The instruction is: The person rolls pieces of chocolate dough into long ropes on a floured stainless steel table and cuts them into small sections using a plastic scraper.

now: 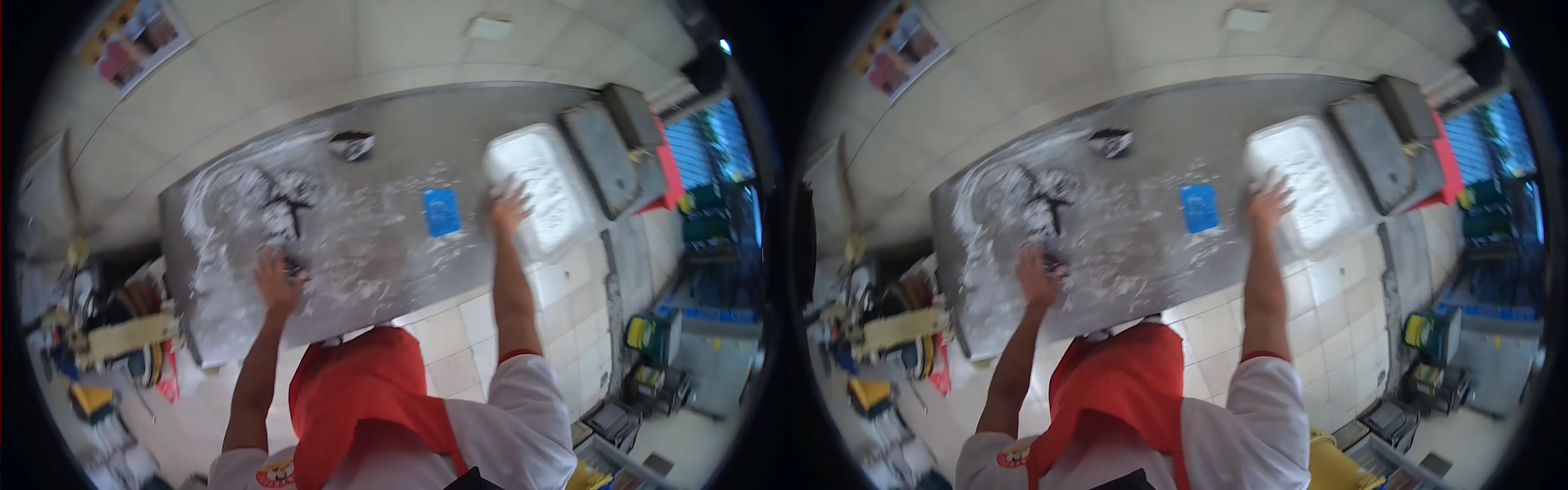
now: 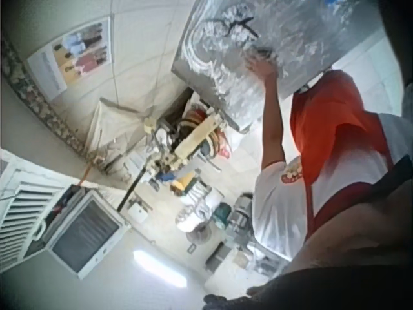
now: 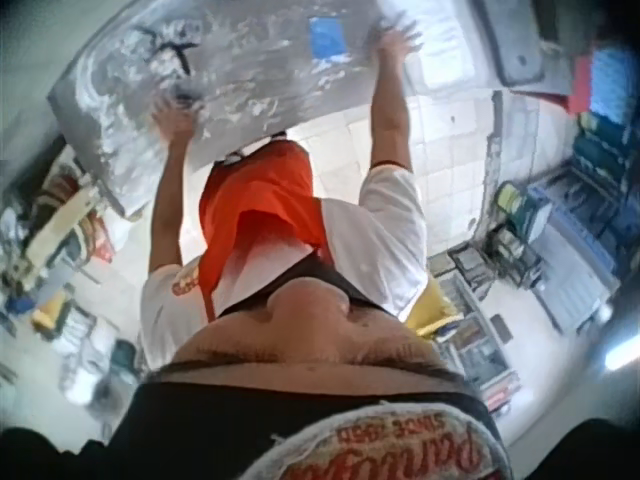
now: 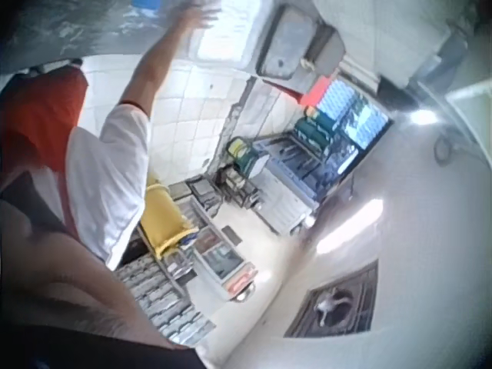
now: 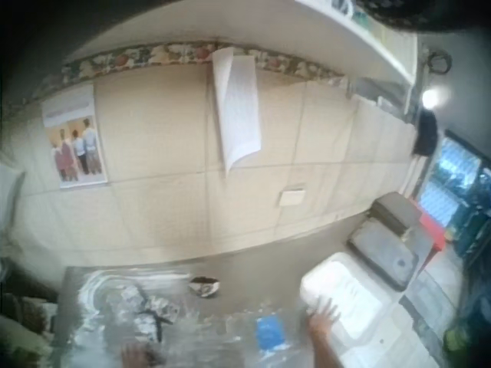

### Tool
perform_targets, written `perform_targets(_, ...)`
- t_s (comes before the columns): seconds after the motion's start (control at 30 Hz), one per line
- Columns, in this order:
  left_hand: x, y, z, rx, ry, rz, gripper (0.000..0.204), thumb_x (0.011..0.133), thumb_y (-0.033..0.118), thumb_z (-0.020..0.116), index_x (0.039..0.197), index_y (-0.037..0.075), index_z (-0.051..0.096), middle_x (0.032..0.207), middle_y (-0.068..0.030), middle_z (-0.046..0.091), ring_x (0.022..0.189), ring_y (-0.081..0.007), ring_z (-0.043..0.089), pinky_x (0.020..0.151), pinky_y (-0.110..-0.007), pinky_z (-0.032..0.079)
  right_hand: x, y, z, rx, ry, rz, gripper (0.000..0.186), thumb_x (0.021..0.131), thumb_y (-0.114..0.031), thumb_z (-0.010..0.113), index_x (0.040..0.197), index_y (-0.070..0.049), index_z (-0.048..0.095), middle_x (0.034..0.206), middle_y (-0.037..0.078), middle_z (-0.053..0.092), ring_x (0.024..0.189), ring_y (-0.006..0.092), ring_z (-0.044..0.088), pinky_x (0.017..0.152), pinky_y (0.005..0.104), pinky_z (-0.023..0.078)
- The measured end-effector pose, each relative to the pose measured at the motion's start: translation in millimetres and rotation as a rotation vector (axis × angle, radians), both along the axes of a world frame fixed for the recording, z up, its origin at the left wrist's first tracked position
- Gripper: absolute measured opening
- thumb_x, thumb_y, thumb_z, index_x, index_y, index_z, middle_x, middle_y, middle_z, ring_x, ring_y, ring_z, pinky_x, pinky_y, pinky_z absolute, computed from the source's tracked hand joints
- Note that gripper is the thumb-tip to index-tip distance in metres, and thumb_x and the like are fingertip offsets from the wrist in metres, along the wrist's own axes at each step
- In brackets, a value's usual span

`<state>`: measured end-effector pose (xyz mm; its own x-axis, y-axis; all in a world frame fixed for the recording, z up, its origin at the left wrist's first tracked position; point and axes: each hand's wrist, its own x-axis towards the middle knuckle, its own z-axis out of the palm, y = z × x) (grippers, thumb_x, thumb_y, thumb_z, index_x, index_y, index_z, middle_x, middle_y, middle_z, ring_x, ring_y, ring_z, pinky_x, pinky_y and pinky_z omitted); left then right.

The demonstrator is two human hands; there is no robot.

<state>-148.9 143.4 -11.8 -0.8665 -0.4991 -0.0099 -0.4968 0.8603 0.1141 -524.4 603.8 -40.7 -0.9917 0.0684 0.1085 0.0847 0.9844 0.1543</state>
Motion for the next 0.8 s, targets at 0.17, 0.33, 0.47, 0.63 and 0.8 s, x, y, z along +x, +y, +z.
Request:
perform_targets(0.17, 79.9, 49.1, 33.3, 0.191, -0.006, -0.089, 0.089, 0.080, 0.047, 0.076, 0.151, 0.009, 0.038, 0.151, -0.0147, 0.038, 0.145, -0.0397, 0.026, 0.117, -0.059, 0.018, -43.1, -25.8, 30.6, -0.191, -0.006, -0.018, 0.080, 0.098, -0.060, 0.045, 0.161, -0.020, 0.016, 0.167, 0.015, 0.012, 0.150, 0.0446, 0.016, 0.118, 0.0639, 0.018)
perform_targets(0.33, 102.3, 72.4, 5.4, 0.129, 0.100, -0.026, 0.087, 0.083, 0.053, 0.070, 0.151, 0.008, 0.038, 0.157, -0.0161, 0.032, 0.146, -0.0421, 0.024, 0.116, -0.063, 0.016, 89.0, -140.5, 17.0, -0.706, 0.331, 0.475, 0.065, 0.095, -0.039, 0.062, 0.147, -0.005, 0.046, 0.155, 0.024, 0.038, 0.145, 0.0448, 0.030, 0.118, 0.0553, 0.023)
perform_targets(0.47, 13.8, 13.6, 4.3, 0.060, -0.038, 0.077, 0.097, 0.089, 0.066, 0.054, 0.158, 0.007, 0.022, 0.166, -0.0181, 0.014, 0.151, -0.0453, 0.011, 0.116, -0.067, 0.009, 241.6, -253.5, -1.6, -0.855, 0.055, 0.879, 0.041, 0.094, -0.025, 0.065, 0.128, -0.003, 0.062, 0.135, 0.025, 0.057, 0.131, 0.0421, 0.049, 0.111, 0.0490, 0.038)
perform_targets(0.63, 0.1, -37.2, 3.7, -0.069, 0.165, 0.042, 0.096, 0.089, 0.068, 0.053, 0.158, 0.009, 0.022, 0.165, -0.0150, 0.017, 0.151, -0.0385, 0.015, 0.116, -0.068, 0.010, 272.9, -353.0, 10.1, -1.003, -0.397, 0.766, 0.035, 0.099, -0.026, 0.054, 0.125, -0.004, 0.064, 0.133, 0.019, 0.060, 0.130, 0.0404, 0.050, 0.112, 0.0469, 0.038)
perform_targets(0.8, 110.8, 1.8, 24.5, 0.323, -0.010, -0.321, 0.081, 0.082, 0.049, 0.073, 0.148, 0.016, 0.040, 0.150, -0.0148, 0.040, 0.141, -0.0348, 0.034, 0.115, -0.062, 0.022, 330.9, -330.1, 9.4, -0.949, -0.690, 0.782, 0.050, 0.094, -0.036, 0.062, 0.135, -0.007, 0.058, 0.139, 0.019, 0.057, 0.131, 0.0365, 0.050, 0.111, 0.0431, 0.038)
